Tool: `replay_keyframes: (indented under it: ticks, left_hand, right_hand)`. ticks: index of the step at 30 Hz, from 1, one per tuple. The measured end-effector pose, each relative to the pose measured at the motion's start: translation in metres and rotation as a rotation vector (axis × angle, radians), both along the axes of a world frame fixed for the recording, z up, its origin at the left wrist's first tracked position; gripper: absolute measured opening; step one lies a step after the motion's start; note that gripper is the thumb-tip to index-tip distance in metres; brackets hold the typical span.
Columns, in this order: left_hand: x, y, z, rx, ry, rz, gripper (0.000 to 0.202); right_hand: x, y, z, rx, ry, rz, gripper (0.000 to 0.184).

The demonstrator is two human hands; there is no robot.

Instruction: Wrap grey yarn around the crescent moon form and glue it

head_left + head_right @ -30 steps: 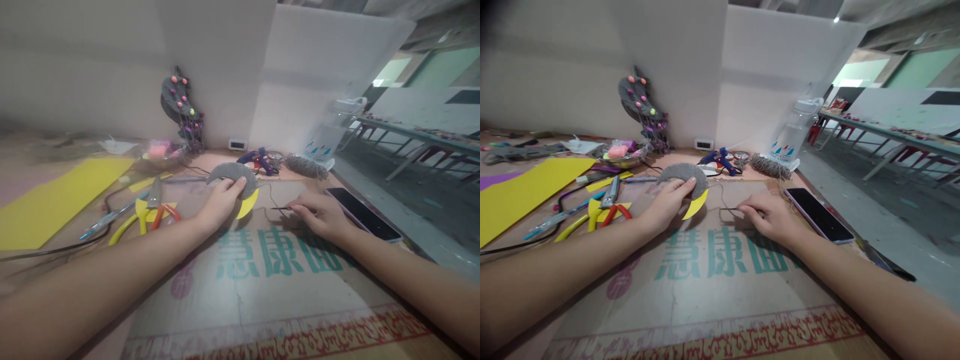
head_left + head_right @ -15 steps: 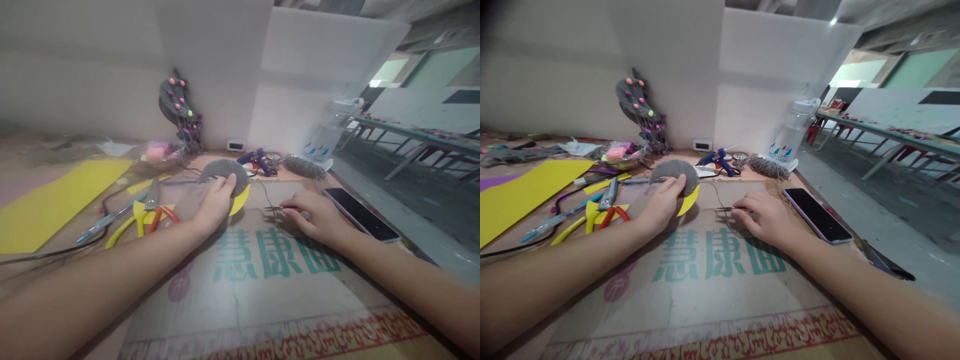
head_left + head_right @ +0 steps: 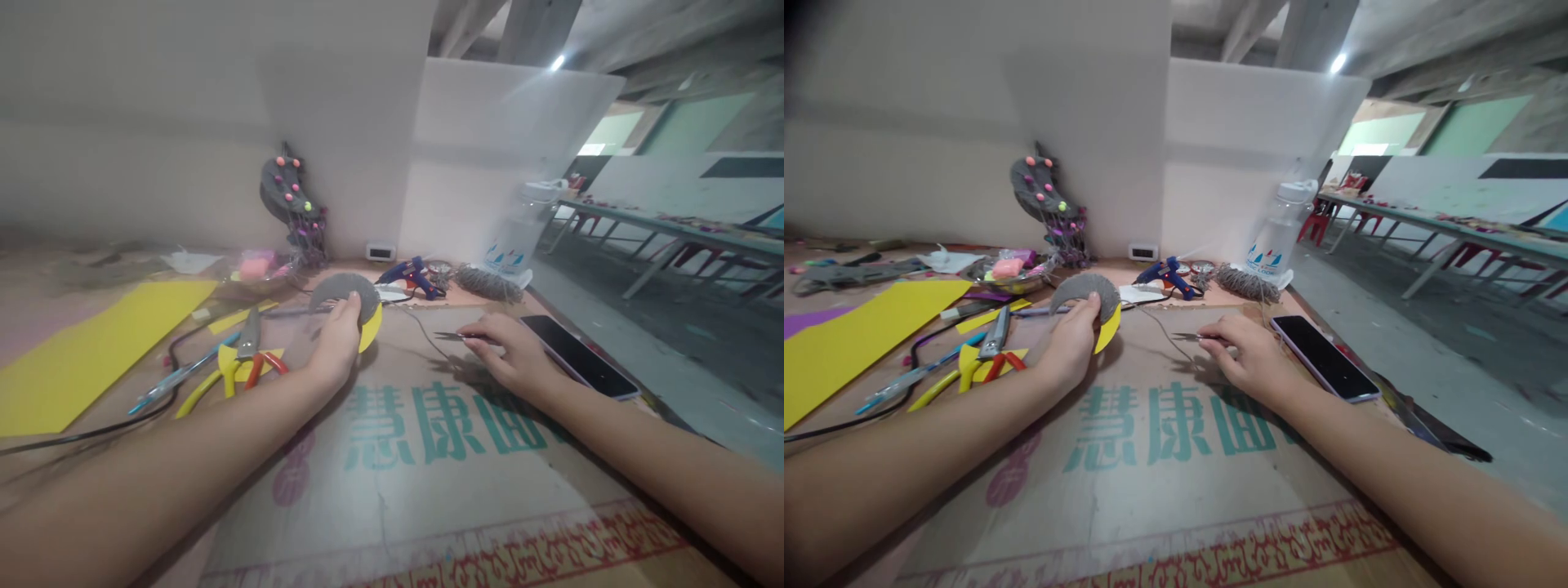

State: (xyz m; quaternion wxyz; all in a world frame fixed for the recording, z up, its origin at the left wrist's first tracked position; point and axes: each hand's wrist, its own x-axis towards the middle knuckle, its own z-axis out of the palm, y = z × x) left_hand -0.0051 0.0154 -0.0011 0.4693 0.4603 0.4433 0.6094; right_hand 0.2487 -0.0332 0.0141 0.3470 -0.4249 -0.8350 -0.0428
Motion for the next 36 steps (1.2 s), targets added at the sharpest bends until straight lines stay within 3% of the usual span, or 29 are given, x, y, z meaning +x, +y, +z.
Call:
replay_keyframes:
  ticks: [5, 10, 13, 17, 21, 23, 26, 29, 31, 34, 36]
  left_hand:
    - [0.002, -0.010, 0.007, 0.039, 0.082, -0.044, 0.031]
    - [0.006, -0.023, 0.011, 0.148, 0.226, -0.149, 0.037]
    - [0.007, -0.026, 0.010, 0.213, 0.279, -0.203, 0.037]
    - [0.008, -0.025, 0.006, 0.239, 0.292, -0.275, 0.030]
    - [0.009, -0.023, 0.000, 0.270, 0.322, -0.280, 0.031]
    - [0.009, -0.022, -0.002, 0.269, 0.348, -0.259, 0.033]
    - [0.009, -0.021, -0.002, 0.241, 0.318, -0.254, 0.033]
    - [0.008, -0.017, -0.002, 0.199, 0.267, -0.244, 0.034]
    - [0.008, -0.013, -0.002, 0.163, 0.237, -0.229, 0.035]
    - [0.009, -0.009, -0.005, 0.120, 0.188, -0.213, 0.035]
    - [0.009, -0.008, -0.005, 0.108, 0.183, -0.212, 0.035]
  right_hand:
    - [-0.002, 0.008, 0.000, -0.094, 0.273, -0.244, 0.034]
    - [0.009, 0.031, 0.006, -0.200, 0.229, -0.298, 0.039]
    - [0.001, 0.050, 0.018, -0.289, 0.130, -0.199, 0.037]
    - [-0.042, 0.068, 0.034, -0.390, 0.033, 0.005, 0.034]
    - [-0.088, 0.077, 0.036, -0.559, 0.238, 0.285, 0.029]
    - [-0.095, 0.077, 0.032, -0.640, 0.361, 0.330, 0.033]
    - [-0.087, 0.070, 0.025, -0.733, 0.465, 0.323, 0.044]
    - [-0.064, 0.053, 0.022, -1.083, 0.562, 0.413, 0.055]
    - [-0.048, 0.040, 0.024, -1.206, 0.498, 0.424, 0.056]
    - [-0.028, 0.027, 0.028, -1.192, 0.387, 0.312, 0.055]
    - [-0.019, 0.026, 0.026, -1.041, 0.439, 0.242, 0.053]
